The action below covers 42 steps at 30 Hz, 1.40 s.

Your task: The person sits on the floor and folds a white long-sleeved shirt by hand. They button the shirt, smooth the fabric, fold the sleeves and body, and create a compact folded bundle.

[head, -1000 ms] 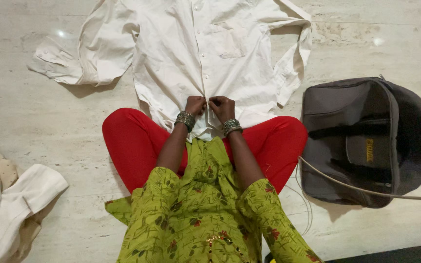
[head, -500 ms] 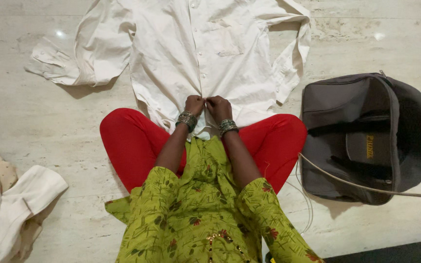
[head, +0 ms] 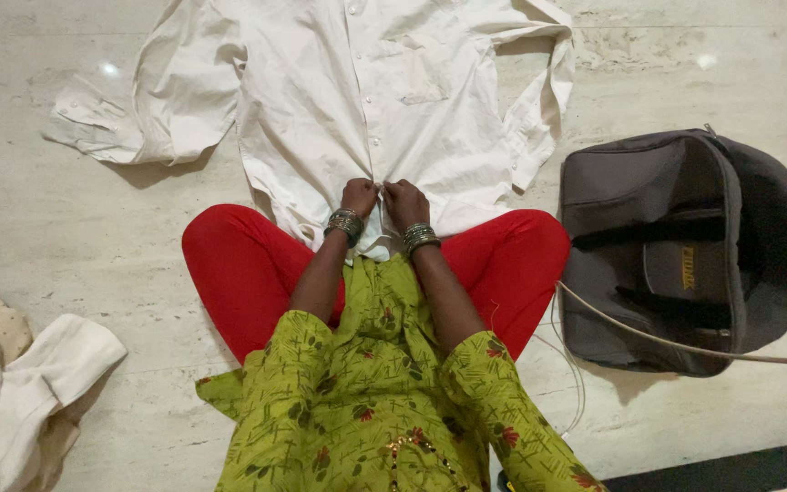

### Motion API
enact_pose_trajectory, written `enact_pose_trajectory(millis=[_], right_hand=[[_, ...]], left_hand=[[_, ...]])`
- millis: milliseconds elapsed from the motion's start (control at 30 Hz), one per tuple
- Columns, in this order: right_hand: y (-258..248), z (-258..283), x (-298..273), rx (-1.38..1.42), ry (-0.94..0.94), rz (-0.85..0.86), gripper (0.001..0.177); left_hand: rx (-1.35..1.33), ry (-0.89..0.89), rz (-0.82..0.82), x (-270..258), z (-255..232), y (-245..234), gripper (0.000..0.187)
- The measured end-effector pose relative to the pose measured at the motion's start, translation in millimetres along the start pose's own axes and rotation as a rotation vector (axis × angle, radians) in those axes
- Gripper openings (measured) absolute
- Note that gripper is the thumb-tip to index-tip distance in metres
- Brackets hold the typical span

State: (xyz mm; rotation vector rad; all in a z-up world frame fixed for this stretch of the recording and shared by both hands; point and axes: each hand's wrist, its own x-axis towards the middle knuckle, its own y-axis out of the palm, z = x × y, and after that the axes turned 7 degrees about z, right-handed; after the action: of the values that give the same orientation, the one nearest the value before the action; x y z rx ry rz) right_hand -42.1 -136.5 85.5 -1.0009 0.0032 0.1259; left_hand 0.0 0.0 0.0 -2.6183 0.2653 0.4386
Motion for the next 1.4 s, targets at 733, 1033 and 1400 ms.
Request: enact_pose_trajectory(millis=[733,1033,1400], right_hand=[[-32,-5,-44,-0.349,0.094,0.481,0.030],[-22,-15,-50,-0.188,0.087,0.332,0.016],[-29,-10,-53,-0.121,0.155,0.399,0.020]], left_hand=[[0.491,-0.156,0.226,-126,-40,17,0.026],[0.314,-0.229,-0.068,-130,-46,18,0.022],[0.141,-0.281,0.036,-102,-16,26,0.030]])
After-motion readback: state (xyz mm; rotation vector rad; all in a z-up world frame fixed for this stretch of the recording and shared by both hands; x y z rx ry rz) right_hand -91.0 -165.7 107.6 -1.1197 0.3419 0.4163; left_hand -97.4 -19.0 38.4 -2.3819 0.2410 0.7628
